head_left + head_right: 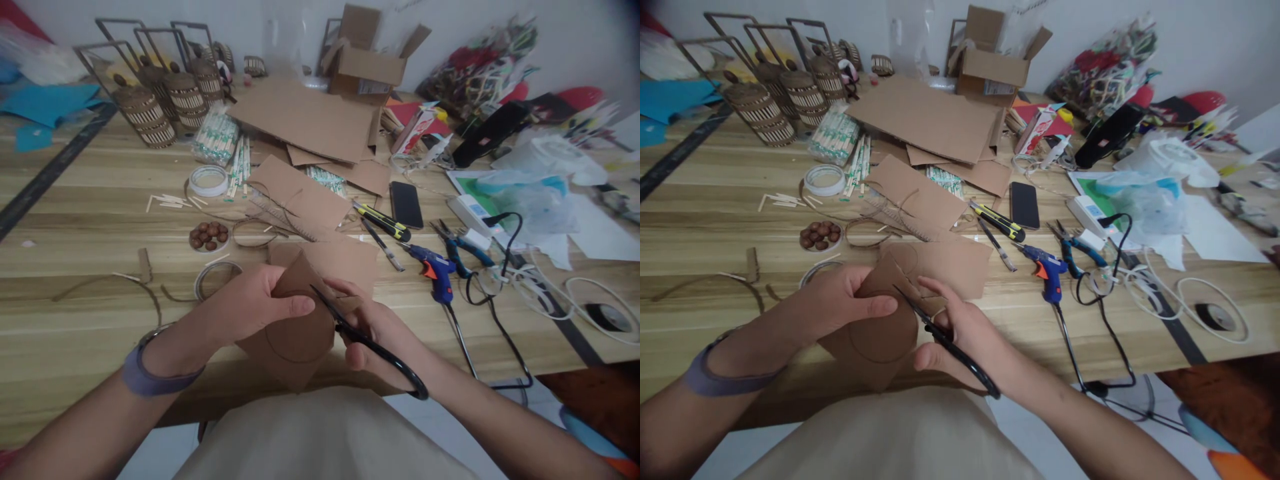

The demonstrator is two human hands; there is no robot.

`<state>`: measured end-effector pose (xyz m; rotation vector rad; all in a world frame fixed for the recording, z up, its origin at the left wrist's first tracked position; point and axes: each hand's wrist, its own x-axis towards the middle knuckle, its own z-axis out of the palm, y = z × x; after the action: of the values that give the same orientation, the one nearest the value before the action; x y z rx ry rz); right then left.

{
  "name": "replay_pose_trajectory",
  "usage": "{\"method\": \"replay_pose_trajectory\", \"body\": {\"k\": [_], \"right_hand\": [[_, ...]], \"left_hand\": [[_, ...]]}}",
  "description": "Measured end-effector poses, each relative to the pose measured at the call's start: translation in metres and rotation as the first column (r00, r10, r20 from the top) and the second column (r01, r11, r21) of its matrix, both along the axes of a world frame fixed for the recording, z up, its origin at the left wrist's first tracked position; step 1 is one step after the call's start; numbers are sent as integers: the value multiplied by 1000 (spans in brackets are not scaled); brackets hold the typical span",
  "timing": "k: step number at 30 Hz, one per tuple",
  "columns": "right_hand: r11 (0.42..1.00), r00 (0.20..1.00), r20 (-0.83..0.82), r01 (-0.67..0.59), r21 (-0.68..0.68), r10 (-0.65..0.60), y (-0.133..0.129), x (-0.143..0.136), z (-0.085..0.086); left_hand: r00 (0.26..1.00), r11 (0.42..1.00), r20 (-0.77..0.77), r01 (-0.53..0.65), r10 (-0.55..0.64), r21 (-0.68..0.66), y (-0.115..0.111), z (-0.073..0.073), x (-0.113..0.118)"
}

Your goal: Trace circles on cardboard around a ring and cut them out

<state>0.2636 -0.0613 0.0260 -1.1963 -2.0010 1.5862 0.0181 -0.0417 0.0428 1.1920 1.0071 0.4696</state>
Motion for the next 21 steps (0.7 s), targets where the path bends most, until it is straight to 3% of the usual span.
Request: {"method": "replay_pose_trajectory", "body": {"k": [5,17,21], "right_hand": [[999,999,-40,-2,42,4,-1,2,-4],[993,999,-5,-31,115,31,0,2,2],[992,999,-17,-31,122,34,-1,5,-3]], "left_hand": [[996,999,-88,27,-24,37,1,4,-1],[990,995,-126,74,-65,65,3,8,-2],[985,992,-152,97,-83,84,4,9,0]]}}
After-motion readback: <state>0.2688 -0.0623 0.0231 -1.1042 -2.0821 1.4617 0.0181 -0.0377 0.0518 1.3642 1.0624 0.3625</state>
